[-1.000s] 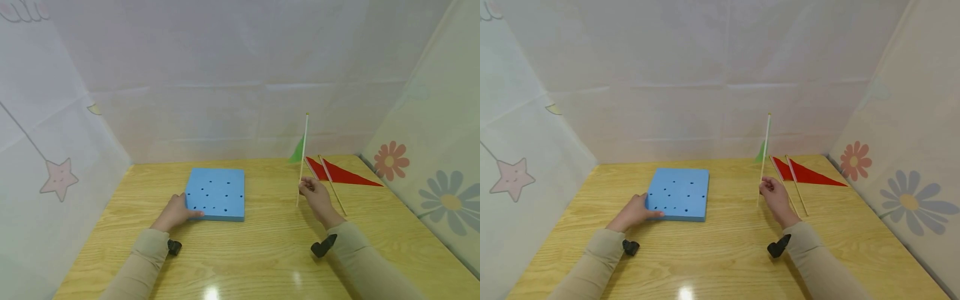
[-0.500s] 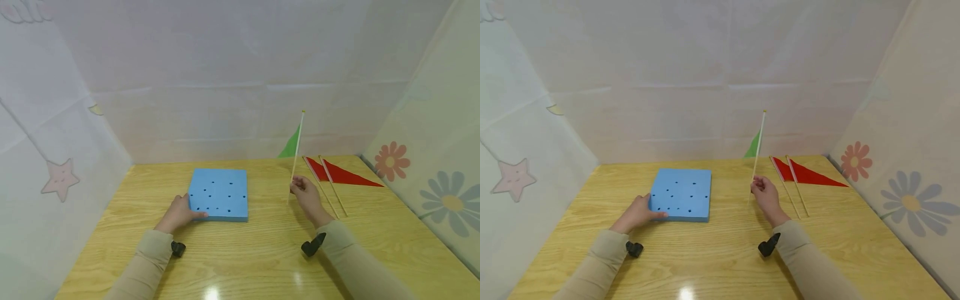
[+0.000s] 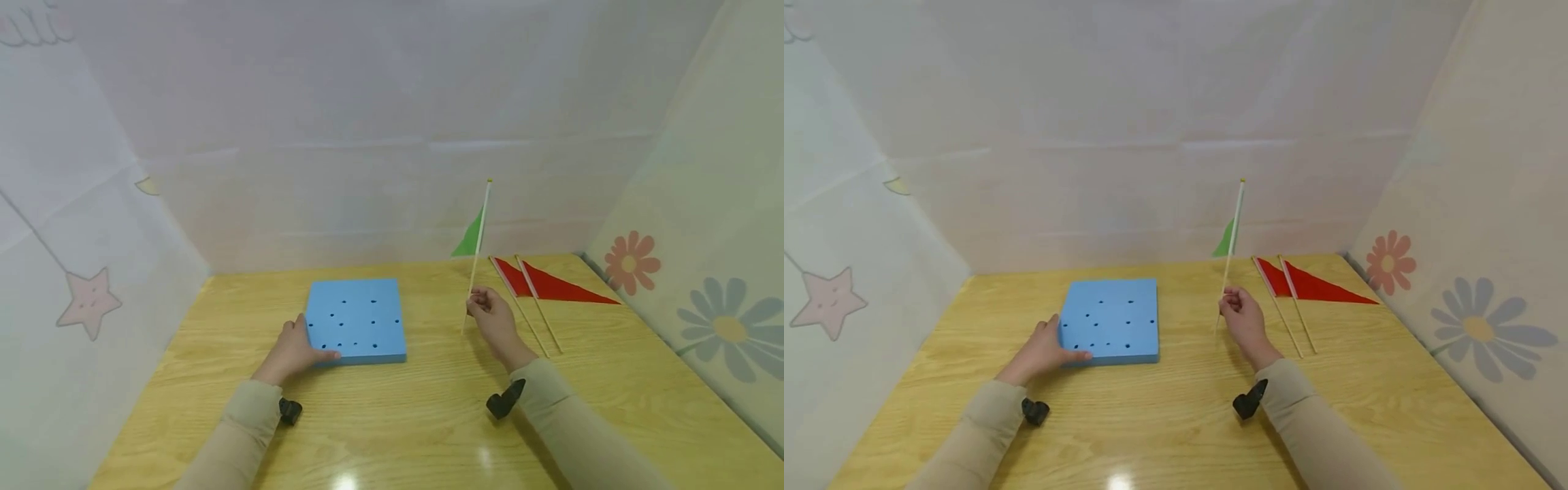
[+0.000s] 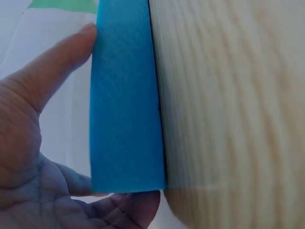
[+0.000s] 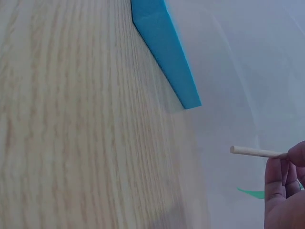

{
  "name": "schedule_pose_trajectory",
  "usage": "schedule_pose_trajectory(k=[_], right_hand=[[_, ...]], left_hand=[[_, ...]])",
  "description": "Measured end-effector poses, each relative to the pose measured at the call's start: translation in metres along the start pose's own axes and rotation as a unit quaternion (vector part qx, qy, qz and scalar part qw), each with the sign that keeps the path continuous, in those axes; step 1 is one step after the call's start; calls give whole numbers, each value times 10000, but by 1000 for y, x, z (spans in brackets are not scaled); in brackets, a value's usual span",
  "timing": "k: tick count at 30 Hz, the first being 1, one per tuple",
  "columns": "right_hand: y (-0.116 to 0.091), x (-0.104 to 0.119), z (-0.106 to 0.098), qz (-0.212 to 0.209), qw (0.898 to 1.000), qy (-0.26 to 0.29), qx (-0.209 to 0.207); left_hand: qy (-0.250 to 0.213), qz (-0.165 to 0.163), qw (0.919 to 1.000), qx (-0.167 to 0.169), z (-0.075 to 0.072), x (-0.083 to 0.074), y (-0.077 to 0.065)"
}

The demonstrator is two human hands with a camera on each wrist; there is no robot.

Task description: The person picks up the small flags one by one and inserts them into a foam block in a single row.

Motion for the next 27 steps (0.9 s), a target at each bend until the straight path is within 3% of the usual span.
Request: schedule_pose_trajectory(k=[6, 17, 27], right_hand=[[1, 4, -3, -76, 9999, -88, -100], [9, 10, 3, -334, 9993, -102, -149], [18, 22, 35, -600, 9979, -248, 7]], left_hand=[[84, 12, 9998, 201, 8, -7, 6], [109, 29, 9999, 111, 21, -25, 14], [90, 69, 9999, 88, 27, -33, 20]])
Point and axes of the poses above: each hand's wrist, its own y-axis towards the middle knuckle, its own z-axis out of the palm, x = y × z, the point moved 9 cm from there along y, towards the middle knuckle, and after that the axes turned 1 degree about z, right-handed, at the moved point
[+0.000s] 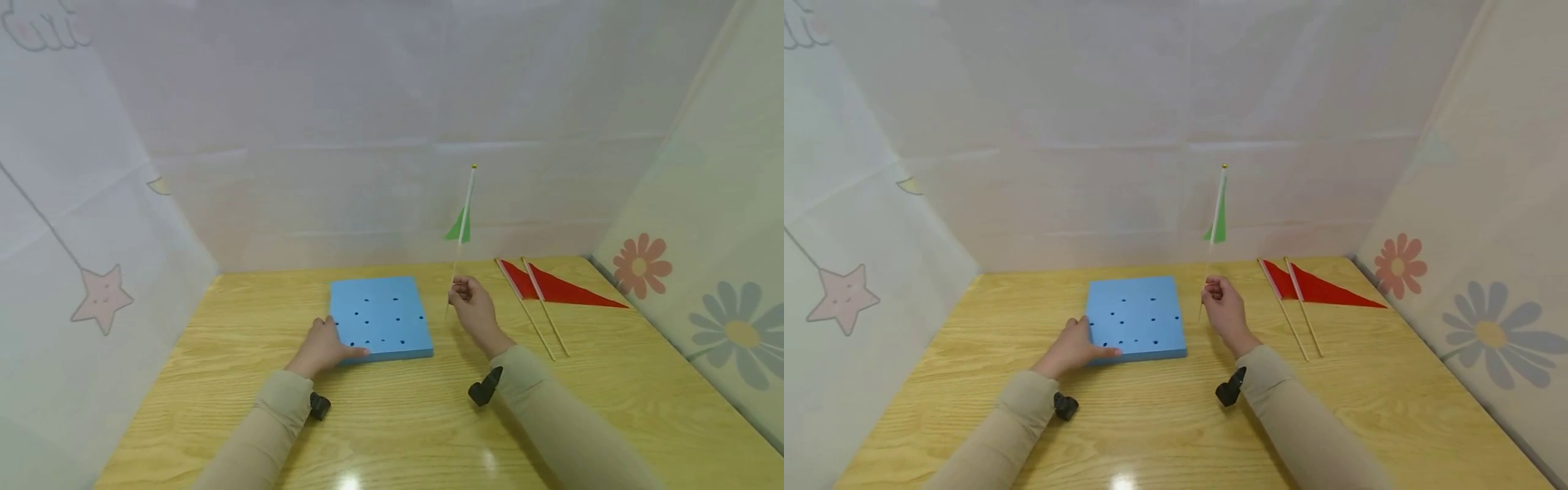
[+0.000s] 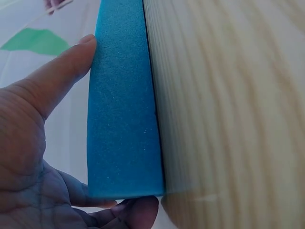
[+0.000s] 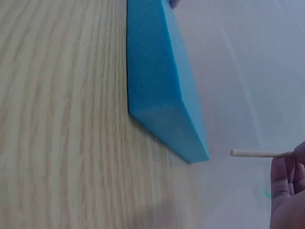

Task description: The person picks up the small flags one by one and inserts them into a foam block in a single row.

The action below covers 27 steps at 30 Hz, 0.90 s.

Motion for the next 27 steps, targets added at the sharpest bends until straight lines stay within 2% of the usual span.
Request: schedule_pose_trajectory(k=[5, 13, 27], right_hand=[[4, 5, 19, -220, 9996, -155, 97], [7, 0, 34, -183, 9998, -58, 85], [10, -5, 37, -441, 9990, -110, 30]], left_hand=[[-23, 5, 10000, 19, 4, -2, 2], [-41, -33, 10000, 17, 7, -3, 3], [-68, 56, 9999, 53, 6, -5, 3]])
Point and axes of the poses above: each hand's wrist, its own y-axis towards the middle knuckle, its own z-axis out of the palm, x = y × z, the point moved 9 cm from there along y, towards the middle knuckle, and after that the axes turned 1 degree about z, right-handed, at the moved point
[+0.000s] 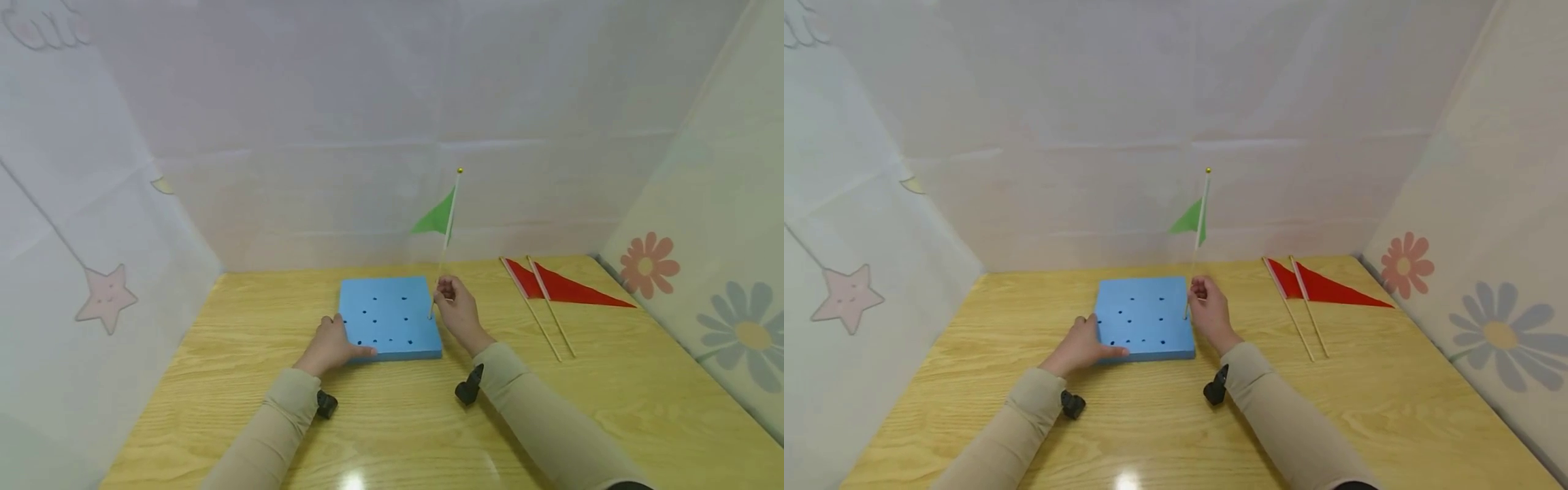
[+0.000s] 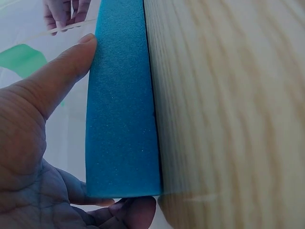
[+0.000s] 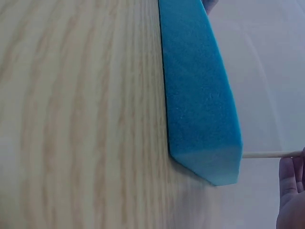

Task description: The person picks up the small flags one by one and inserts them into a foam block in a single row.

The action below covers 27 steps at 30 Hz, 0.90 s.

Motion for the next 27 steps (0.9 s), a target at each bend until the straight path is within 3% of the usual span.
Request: schedule_pose_trajectory(k=[17, 27], right_hand=[[-6, -8, 6, -26, 9990, -422, 172], [-8, -1, 10, -380, 9955, -767, 398]], left_hand=[[-41, -3, 10000, 25, 1, -1, -2], [-17, 31, 10000, 4, -1, 1, 0]])
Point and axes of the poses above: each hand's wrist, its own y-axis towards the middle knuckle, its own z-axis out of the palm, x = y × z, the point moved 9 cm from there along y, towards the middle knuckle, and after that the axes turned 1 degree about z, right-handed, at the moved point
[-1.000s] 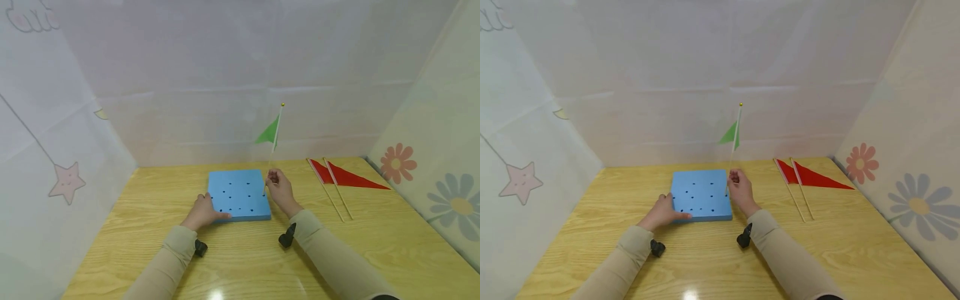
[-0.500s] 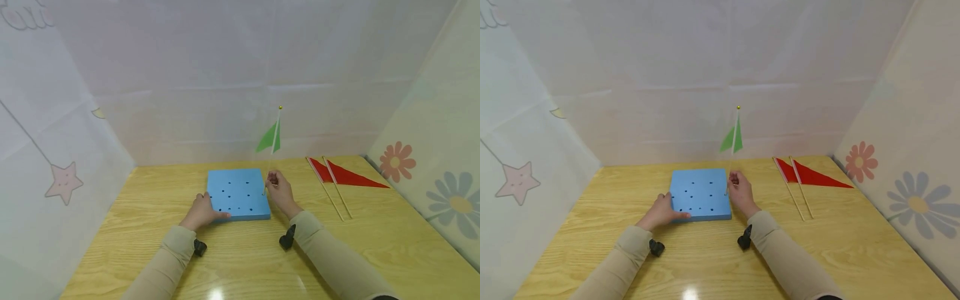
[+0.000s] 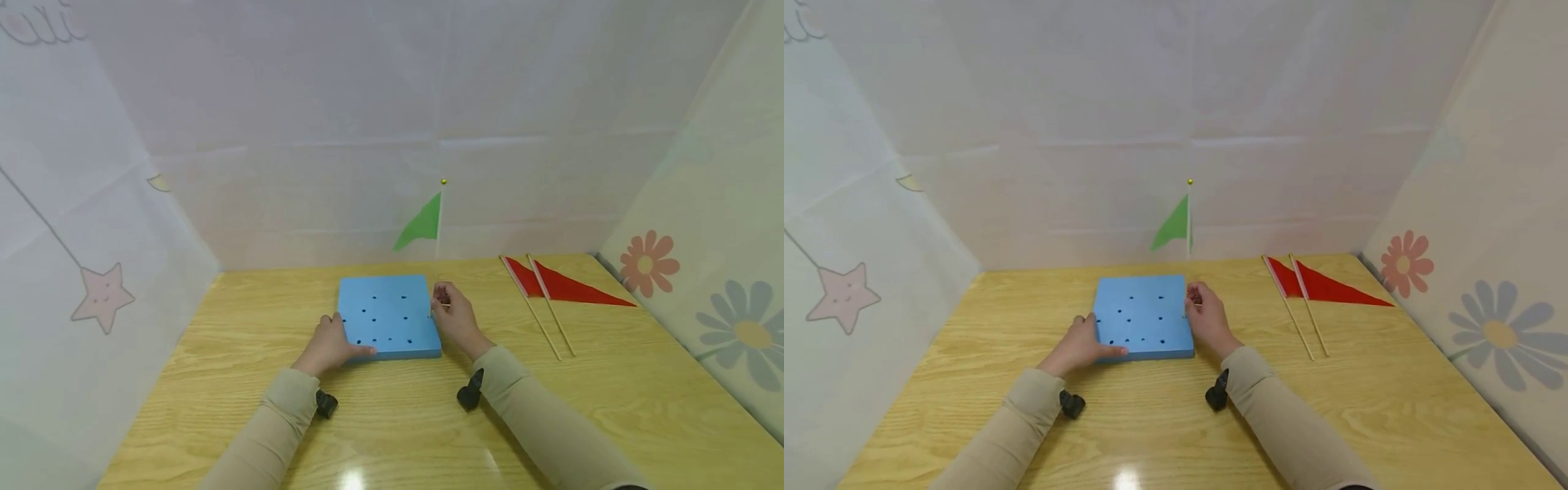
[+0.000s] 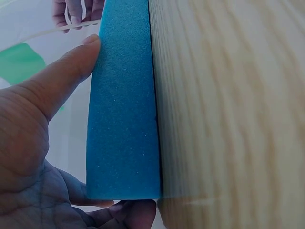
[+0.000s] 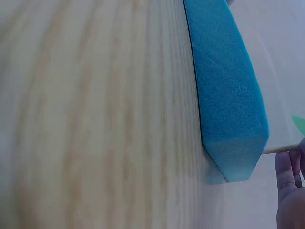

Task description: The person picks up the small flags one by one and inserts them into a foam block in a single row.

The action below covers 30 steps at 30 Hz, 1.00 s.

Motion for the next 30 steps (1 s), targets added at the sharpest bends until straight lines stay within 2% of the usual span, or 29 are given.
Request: schedule_pose_trajectory(k=[10, 22, 30], right_hand=[[2, 3, 4, -172, 9993, -297, 153], [-1, -5, -1, 281, 9996, -33, 95], [-6, -11, -4, 376, 9986, -35, 372]], left_hand=[[7, 5, 10000, 0, -3, -2, 1], [7, -23, 10000, 9, -2, -3, 0], [47, -55, 10000, 36, 0, 0, 0]])
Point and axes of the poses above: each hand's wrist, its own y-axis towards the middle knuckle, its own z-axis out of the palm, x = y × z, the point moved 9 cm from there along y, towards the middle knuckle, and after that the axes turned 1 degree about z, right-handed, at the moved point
